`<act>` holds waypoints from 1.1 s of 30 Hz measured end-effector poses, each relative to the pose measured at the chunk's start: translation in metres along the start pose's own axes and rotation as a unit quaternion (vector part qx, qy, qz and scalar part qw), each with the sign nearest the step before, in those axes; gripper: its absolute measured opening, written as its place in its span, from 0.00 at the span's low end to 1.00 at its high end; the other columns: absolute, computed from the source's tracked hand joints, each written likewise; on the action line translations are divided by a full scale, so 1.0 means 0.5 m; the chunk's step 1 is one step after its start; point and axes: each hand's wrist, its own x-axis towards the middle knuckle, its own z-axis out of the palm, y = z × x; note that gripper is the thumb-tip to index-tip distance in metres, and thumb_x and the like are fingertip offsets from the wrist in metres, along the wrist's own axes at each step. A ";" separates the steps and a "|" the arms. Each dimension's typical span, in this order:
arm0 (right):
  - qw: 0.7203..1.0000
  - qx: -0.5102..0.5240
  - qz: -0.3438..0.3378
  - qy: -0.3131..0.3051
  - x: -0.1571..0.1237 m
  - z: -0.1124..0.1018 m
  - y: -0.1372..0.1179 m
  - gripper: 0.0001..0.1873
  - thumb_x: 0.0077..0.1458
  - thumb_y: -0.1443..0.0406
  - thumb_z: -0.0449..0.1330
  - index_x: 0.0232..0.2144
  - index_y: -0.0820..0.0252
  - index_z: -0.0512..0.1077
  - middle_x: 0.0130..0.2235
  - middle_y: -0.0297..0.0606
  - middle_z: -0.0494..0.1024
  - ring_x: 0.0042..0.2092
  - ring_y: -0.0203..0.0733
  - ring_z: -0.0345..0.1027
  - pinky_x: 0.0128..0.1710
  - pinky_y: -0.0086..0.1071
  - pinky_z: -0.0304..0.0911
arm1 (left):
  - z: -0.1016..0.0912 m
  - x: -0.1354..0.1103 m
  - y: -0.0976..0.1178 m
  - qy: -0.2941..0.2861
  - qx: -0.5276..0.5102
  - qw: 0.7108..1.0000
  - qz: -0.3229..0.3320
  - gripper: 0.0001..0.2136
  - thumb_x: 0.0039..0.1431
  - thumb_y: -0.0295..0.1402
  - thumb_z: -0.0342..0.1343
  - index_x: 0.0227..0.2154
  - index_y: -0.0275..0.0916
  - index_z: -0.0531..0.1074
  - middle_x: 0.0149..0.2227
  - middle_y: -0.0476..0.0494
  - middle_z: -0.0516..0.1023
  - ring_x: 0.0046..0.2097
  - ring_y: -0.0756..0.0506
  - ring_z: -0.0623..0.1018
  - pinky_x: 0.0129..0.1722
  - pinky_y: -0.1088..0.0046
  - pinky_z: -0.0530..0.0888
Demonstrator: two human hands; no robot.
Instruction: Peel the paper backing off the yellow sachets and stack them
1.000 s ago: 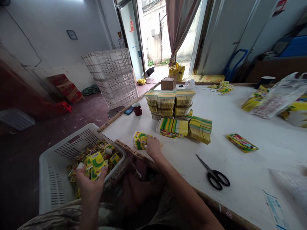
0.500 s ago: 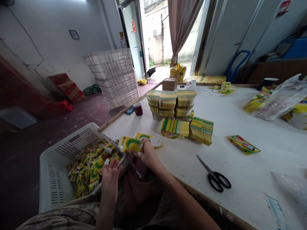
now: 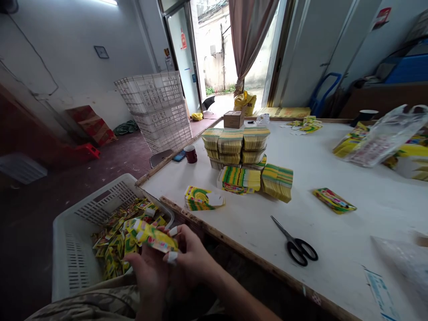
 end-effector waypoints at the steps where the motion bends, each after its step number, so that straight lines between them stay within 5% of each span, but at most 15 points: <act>1: 0.999 0.034 0.009 0.004 0.002 -0.003 -0.011 0.25 0.37 0.66 0.72 0.38 0.58 0.67 0.30 0.27 0.69 0.31 0.32 0.60 0.31 0.25 0.53 | -0.001 0.000 -0.005 -0.007 -0.010 1.000 -0.019 0.28 0.44 0.61 0.55 0.39 0.43 0.76 0.35 0.44 0.78 0.42 0.40 0.77 0.40 0.65 0.75; 6: 0.994 0.101 0.035 0.020 -0.006 -0.004 -0.041 0.23 0.37 0.60 0.74 0.34 0.61 0.70 0.26 0.27 0.69 0.27 0.29 0.59 0.28 0.24 0.52 | -0.018 0.009 -0.033 0.010 0.003 0.999 -0.051 0.16 0.48 0.42 0.64 0.40 0.43 0.77 0.37 0.46 0.81 0.38 0.47 0.79 0.38 0.74 0.75; 13: 1.000 0.022 0.005 -0.004 -0.023 0.003 -0.035 0.21 0.43 0.59 0.71 0.38 0.58 0.70 0.32 0.30 0.70 0.33 0.33 0.63 0.34 0.26 0.57 | -0.008 -0.003 -0.028 0.066 0.049 0.997 -0.013 0.18 0.44 0.44 0.66 0.37 0.40 0.78 0.36 0.45 0.81 0.39 0.44 0.80 0.38 0.71 0.76; 18: 0.991 -0.094 -0.078 0.051 -0.020 -0.005 -0.029 0.11 0.49 0.62 0.65 0.33 0.59 0.68 0.31 0.32 0.72 0.33 0.37 0.64 0.34 0.29 0.60 | 0.003 -0.015 -0.025 0.098 0.067 0.993 0.018 0.16 0.41 0.45 0.68 0.30 0.38 0.77 0.29 0.49 0.80 0.30 0.48 0.77 0.31 0.74 0.75; 23: 0.937 -0.313 -0.134 0.081 -0.021 -0.030 -0.040 0.02 0.53 0.68 0.59 0.28 0.59 0.72 0.29 0.33 0.74 0.32 0.38 0.65 0.32 0.29 0.60 | -0.004 -0.002 -0.013 0.070 0.061 0.995 0.043 0.17 0.37 0.44 0.70 0.30 0.39 0.76 0.29 0.50 0.79 0.33 0.49 0.78 0.35 0.75 0.75; 29: 0.888 -0.434 -0.151 0.029 -0.027 -0.064 -0.066 0.15 0.52 0.75 0.54 0.36 0.56 0.77 0.33 0.36 0.76 0.36 0.39 0.70 0.36 0.29 0.63 | -0.046 0.034 0.021 0.041 0.120 0.988 0.090 0.16 0.39 0.41 0.70 0.30 0.40 0.76 0.31 0.50 0.80 0.37 0.48 0.78 0.41 0.74 0.73; 33: 0.790 -0.575 -0.210 0.044 -0.031 -0.079 -0.084 0.18 0.55 0.75 0.53 0.40 0.53 0.77 0.37 0.40 0.77 0.40 0.45 0.66 0.42 0.38 0.62 | -0.069 0.041 0.064 -0.087 0.244 0.950 0.176 0.29 0.42 0.43 0.68 0.49 0.43 0.71 0.50 0.41 0.76 0.54 0.40 0.73 0.54 0.65 0.68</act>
